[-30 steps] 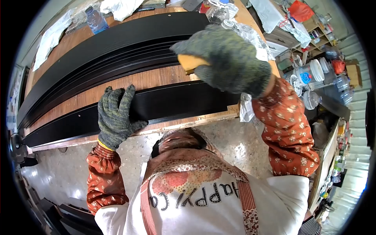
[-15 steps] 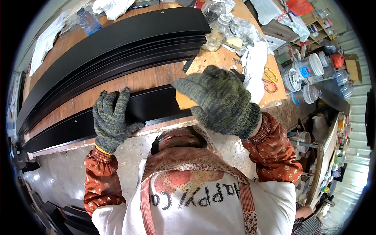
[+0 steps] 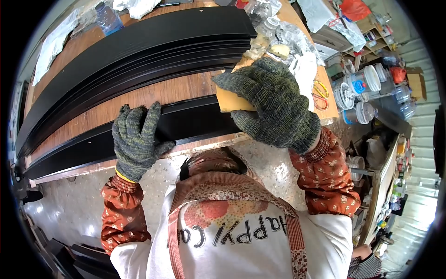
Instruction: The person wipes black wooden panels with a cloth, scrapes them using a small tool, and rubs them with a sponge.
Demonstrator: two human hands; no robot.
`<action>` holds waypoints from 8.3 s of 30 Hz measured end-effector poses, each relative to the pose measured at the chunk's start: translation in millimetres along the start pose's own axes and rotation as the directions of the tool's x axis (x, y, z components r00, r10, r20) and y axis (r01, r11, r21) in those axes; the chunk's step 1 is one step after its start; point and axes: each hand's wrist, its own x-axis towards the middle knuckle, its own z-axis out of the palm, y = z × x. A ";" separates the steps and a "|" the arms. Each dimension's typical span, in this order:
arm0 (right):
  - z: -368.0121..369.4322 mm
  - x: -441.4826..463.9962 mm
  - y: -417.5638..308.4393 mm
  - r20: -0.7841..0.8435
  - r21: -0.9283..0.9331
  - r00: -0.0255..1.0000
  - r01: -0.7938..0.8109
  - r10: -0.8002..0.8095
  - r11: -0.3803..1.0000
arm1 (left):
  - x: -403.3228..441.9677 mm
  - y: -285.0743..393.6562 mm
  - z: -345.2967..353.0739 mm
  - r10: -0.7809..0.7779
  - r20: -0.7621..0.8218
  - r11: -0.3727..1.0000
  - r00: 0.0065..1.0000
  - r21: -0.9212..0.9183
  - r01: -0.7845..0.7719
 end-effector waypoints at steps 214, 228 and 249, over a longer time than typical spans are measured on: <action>263.6 174.5 -550.4 -0.554 0.236 0.368 -0.791 0.747 0.565 | -414.9 -528.9 -215.8 0.071 0.440 0.994 0.895 -0.109 -0.025; 258.9 167.7 -511.6 -0.329 0.475 0.735 -0.414 0.593 0.776 | -355.6 -443.3 -199.2 0.178 0.446 0.977 0.877 -0.189 -0.102; 150.2 78.5 -375.3 -0.579 0.060 0.466 -0.795 0.669 0.604 | -325.1 -451.3 -222.2 0.220 0.609 0.951 0.762 -0.308 -0.028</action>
